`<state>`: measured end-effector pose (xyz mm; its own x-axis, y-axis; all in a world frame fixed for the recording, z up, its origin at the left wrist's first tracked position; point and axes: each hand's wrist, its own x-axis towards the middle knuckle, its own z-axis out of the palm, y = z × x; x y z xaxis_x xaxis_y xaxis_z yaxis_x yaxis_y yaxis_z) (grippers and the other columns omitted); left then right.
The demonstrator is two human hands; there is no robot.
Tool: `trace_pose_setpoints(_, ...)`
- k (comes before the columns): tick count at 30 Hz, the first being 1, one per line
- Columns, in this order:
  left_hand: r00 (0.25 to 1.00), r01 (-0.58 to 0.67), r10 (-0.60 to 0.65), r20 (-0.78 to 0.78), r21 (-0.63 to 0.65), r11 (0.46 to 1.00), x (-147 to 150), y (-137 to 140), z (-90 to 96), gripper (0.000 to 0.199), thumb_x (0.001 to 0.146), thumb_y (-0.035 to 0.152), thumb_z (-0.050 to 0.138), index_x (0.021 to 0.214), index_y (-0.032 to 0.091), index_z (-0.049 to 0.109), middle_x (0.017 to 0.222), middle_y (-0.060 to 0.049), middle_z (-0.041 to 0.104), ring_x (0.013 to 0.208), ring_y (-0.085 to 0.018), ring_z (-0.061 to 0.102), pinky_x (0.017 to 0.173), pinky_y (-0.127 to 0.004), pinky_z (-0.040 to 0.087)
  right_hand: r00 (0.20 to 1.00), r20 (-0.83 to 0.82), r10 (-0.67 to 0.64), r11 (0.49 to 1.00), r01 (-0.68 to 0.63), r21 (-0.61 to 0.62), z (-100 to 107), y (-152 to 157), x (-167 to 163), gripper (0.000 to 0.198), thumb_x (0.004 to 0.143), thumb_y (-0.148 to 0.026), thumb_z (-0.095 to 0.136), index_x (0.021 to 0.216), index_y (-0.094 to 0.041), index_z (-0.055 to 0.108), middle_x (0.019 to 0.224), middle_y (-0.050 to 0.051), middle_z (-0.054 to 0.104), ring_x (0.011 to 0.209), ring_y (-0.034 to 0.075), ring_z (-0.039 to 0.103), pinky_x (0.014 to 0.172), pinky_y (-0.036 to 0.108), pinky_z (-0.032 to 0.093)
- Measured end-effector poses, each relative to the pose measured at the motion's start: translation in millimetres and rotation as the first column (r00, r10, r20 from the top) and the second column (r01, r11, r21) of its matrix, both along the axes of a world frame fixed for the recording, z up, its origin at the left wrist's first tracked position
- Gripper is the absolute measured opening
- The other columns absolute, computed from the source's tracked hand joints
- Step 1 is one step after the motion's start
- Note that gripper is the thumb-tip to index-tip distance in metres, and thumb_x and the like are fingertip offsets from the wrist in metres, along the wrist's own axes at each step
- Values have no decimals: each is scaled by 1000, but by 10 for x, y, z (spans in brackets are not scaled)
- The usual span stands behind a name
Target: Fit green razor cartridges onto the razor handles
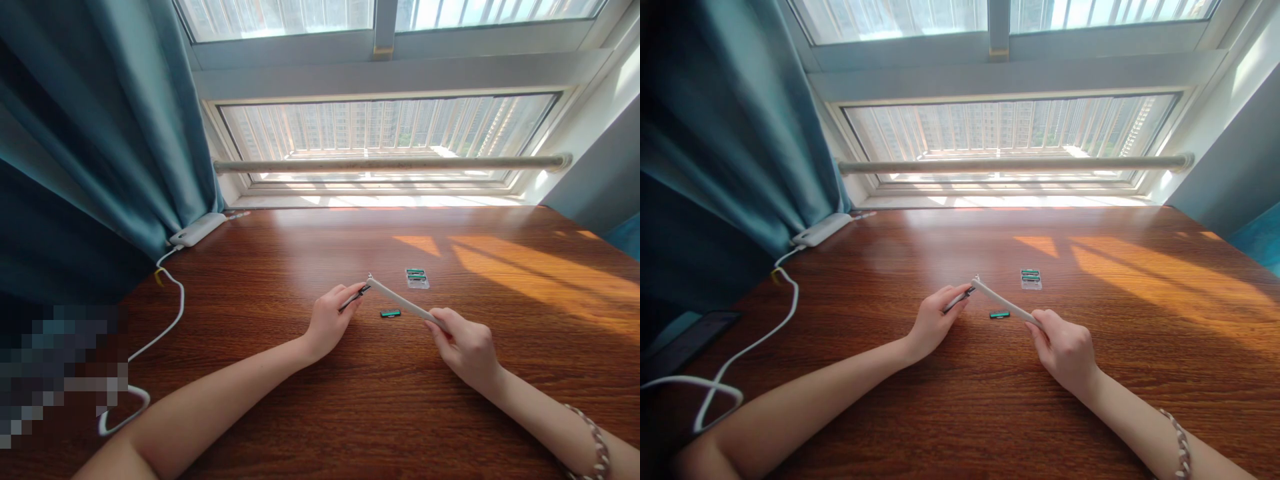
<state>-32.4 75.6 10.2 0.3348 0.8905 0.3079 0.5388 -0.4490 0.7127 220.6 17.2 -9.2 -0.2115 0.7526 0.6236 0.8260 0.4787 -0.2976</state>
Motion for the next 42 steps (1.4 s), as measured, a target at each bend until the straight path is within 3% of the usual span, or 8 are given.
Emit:
trace_pose_setpoints(2,1000,-4,4,3,-6,1000,-2,1,4,33,84,30,41,116,26,52,80,-2,54,71,-12,48,67,-23,37,999,-30,-43,999,44,10,-2,-1,1,11,80,-22,52,88,-16,55,66,-1,61,48,7,53,50,19,37)
trace_pose_setpoints(8,997,25,-25,77,-3,1000,-7,4,15,37,87,25,34,122,25,46,84,-3,50,75,-11,46,71,-23,38,1000,13,-6,1000,5,11,-8,9,6,12,80,-24,52,88,-16,56,66,0,62,50,9,55,52,19,37)
trace_pose_setpoints(11,996,24,-23,88,-18,1000,-12,8,16,37,87,26,36,122,26,45,83,-3,49,75,-12,46,70,-23,38,998,-34,-53,998,52,-37,-8,12,1,12,80,-24,51,88,-16,56,60,-2,58,44,7,50,48,19,35)
trace_pose_setpoints(15,994,31,-26,103,-45,999,-14,7,7,37,86,28,36,123,27,44,84,-3,48,74,-11,46,66,-22,40,998,-57,1,997,-6,-76,-3,2,-17,12,81,-24,50,88,-16,55,57,-3,55,45,7,49,49,19,34)
trace_pose_setpoints(27,988,15,-8,156,-48,999,15,4,-16,36,85,27,39,120,26,47,83,-3,48,76,-12,46,65,-22,40,993,-110,-48,981,27,-191,41,-15,-50,16,84,-28,44,86,-16,54,49,-6,45,39,7,41,45,19,31)
trace_pose_setpoints(31,988,-9,18,157,-58,998,22,-1,-6,36,84,26,41,120,25,47,83,-3,46,75,-12,46,66,-23,40,992,-126,-4,972,-25,-234,62,-23,-61,15,84,-27,42,85,-16,53,49,-6,43,39,7,40,45,19,31)
trace_pose_setpoints(42,990,3,3,144,-39,999,32,-18,26,24,84,26,42,103,19,54,82,-3,46,76,-13,45,68,-23,39,993,-121,-16,972,-13,-235,51,-16,-53,16,84,-27,41,83,-17,53,47,-6,43,39,8,41,44,19,31)
